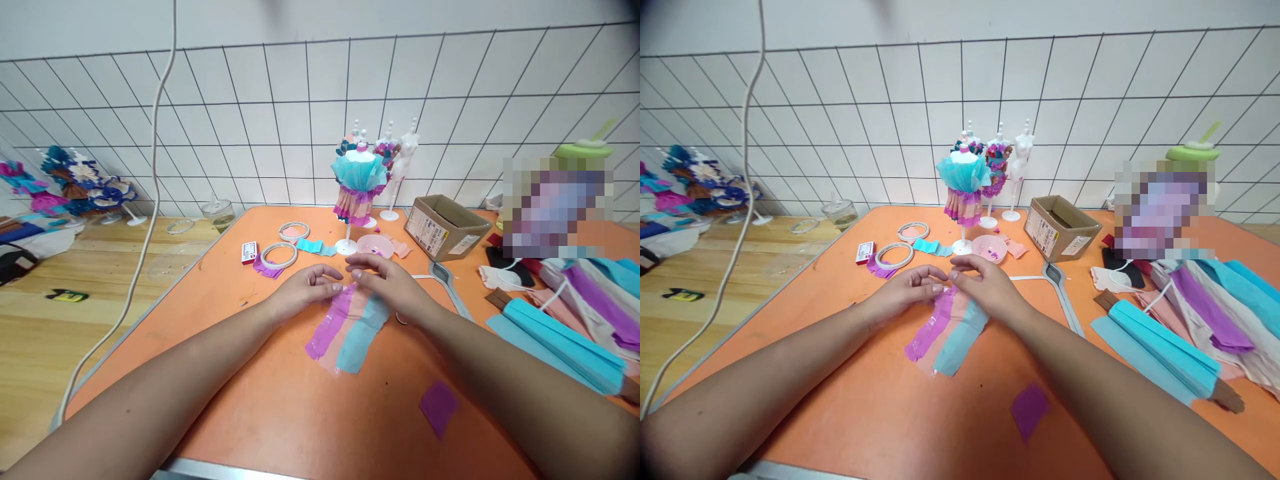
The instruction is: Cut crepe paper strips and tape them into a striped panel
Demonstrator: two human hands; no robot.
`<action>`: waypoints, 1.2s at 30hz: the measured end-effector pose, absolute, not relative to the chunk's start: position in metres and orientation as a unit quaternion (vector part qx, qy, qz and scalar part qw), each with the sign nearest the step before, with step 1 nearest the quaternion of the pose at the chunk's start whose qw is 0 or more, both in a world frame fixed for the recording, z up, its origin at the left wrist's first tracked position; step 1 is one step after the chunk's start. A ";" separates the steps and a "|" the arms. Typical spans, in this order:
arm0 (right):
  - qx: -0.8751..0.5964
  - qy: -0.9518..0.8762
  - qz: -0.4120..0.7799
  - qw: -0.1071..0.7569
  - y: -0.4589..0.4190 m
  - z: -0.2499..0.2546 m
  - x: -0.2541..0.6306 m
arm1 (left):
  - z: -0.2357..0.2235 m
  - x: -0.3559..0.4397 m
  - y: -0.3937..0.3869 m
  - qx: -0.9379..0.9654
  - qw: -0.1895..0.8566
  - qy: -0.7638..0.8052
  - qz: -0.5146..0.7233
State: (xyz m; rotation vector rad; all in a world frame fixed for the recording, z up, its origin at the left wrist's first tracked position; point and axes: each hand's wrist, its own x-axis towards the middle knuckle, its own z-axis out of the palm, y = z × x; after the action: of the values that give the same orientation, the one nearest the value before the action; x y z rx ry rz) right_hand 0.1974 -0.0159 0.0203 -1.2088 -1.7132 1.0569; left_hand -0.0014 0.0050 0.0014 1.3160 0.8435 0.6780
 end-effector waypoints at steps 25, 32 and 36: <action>-0.561 -0.585 0.459 0.364 -0.012 0.014 0.206 | 0.006 -0.001 -0.005 0.788 0.302 0.522 0.122; -0.338 -0.435 0.734 0.396 0.004 -0.004 0.225 | 0.015 -0.017 0.006 0.750 0.468 0.462 0.067; -0.328 -0.497 0.694 0.404 0.008 -0.004 0.231 | 0.020 -0.018 0.002 0.769 0.461 0.443 0.016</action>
State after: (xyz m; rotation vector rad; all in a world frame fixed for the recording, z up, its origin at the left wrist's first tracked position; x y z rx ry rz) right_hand 0.2310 0.0082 -0.0043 -0.8276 -1.2546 1.7529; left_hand -0.0184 0.0021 0.0198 1.8910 1.0905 0.0400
